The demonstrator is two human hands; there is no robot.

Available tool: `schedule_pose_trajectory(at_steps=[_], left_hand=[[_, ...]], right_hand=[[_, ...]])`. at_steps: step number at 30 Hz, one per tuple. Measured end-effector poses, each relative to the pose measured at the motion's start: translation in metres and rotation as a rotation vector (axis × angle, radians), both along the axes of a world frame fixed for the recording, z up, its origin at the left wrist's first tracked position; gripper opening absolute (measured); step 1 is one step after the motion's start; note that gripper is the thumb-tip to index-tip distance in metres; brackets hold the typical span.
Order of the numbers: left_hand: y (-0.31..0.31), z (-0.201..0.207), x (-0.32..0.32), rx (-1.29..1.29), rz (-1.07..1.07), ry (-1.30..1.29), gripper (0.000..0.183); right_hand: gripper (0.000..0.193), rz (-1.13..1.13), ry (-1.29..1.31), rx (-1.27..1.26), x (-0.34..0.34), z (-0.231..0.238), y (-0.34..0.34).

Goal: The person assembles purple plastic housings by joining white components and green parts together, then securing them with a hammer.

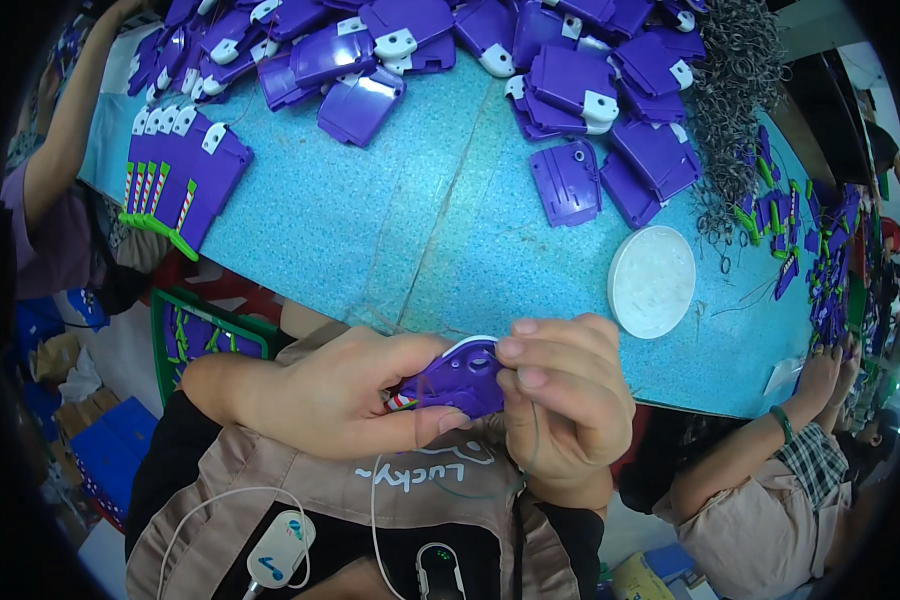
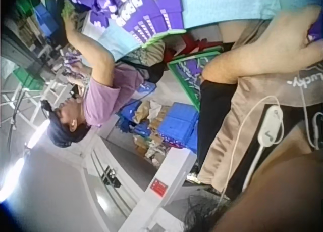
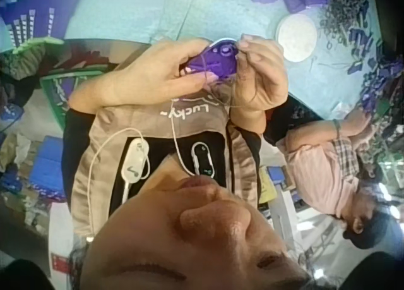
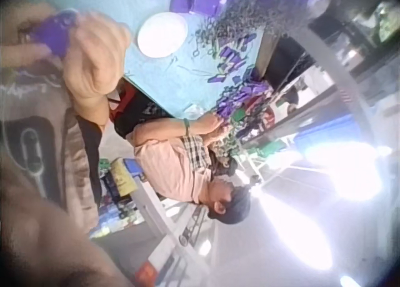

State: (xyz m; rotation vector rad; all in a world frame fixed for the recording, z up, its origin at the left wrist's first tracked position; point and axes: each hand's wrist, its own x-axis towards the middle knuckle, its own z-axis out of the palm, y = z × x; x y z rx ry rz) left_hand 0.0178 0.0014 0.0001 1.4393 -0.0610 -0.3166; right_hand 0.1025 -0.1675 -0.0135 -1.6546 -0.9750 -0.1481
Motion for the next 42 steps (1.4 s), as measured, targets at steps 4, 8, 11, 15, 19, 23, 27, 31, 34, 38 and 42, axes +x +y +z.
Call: schedule_pose_trajectory(at_steps=[4, 8, 11, 15, 19, 23, 27, 31, 34, 38, 42], left_hand=[[-0.003, -0.001, 0.0, 0.026, -0.004, -0.023, 0.026], [-0.001, -0.001, 0.0, 0.148, -0.02, -0.061, 0.028], [-0.004, -0.004, -0.002, 0.114, -0.005, -0.078, 0.03], [-0.005, -0.003, -0.003, 0.146, -0.01, -0.092, 0.032], [-0.006, -0.001, -0.002, 0.114, -0.022, -0.064, 0.026], [-0.005, -0.003, -0.004, 0.134, -0.041, -0.06, 0.033], [-0.003, 0.001, -0.003, 0.135, -0.077, -0.023, 0.034], [-0.004, -0.003, -0.006, 0.147, -0.008, -0.125, 0.035], [0.0, -0.003, -0.008, 0.131, -0.007, -0.118, 0.036], [-0.002, -0.003, -0.004, 0.157, -0.005, -0.126, 0.041], [-0.006, -0.002, -0.007, 0.164, 0.034, -0.153, 0.046]], right_hand=[[0.023, -0.044, -0.056, -0.057, -0.004, 0.001, -0.003], [0.031, -0.084, -0.093, -0.159, -0.007, 0.006, -0.006], [0.04, -0.08, -0.126, -0.2, -0.009, 0.008, -0.009], [0.048, -0.088, -0.149, -0.201, -0.012, 0.006, -0.01], [0.052, -0.167, -0.261, -0.263, -0.013, 0.008, -0.01], [0.053, -0.207, -0.377, -0.329, -0.015, 0.008, -0.009], [0.049, -0.246, -0.443, -0.323, -0.014, 0.006, -0.007], [0.035, -0.129, -0.231, -0.282, -0.007, 0.006, -0.008], [0.029, -0.104, -0.112, -0.228, -0.01, 0.008, -0.005], [0.03, -0.159, -0.21, -0.212, -0.013, 0.005, -0.001], [0.031, -0.217, -0.294, -0.251, -0.016, 0.006, 0.002]])
